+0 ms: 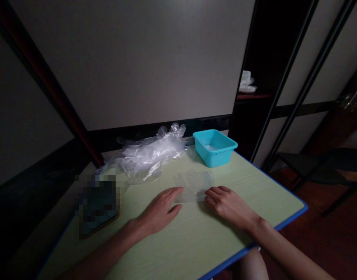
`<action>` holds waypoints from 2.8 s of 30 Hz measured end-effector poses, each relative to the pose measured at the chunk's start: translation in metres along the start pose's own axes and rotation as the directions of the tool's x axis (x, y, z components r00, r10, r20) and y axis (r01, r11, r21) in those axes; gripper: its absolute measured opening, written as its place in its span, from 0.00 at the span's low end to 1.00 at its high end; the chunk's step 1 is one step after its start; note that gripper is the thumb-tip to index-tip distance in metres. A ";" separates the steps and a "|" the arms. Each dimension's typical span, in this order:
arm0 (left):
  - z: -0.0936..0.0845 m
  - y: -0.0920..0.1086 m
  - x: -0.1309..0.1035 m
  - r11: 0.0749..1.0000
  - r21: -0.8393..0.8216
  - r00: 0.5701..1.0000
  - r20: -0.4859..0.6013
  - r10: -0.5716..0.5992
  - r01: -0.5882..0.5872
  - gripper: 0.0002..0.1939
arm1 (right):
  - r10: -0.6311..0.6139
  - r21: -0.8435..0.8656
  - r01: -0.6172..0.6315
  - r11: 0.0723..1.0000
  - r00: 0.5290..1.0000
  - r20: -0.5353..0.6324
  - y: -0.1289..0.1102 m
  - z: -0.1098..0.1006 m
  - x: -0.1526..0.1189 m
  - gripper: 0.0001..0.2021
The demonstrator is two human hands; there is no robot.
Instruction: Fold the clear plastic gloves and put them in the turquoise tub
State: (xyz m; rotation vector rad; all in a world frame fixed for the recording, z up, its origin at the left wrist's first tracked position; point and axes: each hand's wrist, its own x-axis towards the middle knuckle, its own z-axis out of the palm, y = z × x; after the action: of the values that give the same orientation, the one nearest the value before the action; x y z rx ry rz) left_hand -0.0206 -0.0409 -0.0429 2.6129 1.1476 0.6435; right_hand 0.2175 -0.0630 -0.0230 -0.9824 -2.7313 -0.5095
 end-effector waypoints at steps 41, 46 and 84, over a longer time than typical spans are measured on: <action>-0.017 0.004 0.015 0.387 -0.890 0.925 0.091 -0.368 0.241 0.14 | 0.557 0.903 -0.412 -0.121 0.725 0.405 0.007 -0.006 0.016 0.16; -0.015 0.000 0.016 0.364 -0.847 0.886 0.232 -0.401 0.387 0.13 | 0.537 0.862 -0.477 -0.172 0.688 0.488 0.010 0.005 0.020 0.17; -0.004 -0.031 0.018 0.605 -0.746 0.787 -0.185 -0.589 0.278 0.08 | 0.315 0.582 -0.422 0.695 0.907 0.280 0.019 -0.014 -0.002 0.18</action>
State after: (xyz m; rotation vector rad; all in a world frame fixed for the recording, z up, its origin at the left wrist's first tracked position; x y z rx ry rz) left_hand -0.0315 -0.0069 -0.0455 1.4977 1.2760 1.2559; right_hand 0.2322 -0.0555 -0.0062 -1.3436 -2.4111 0.5617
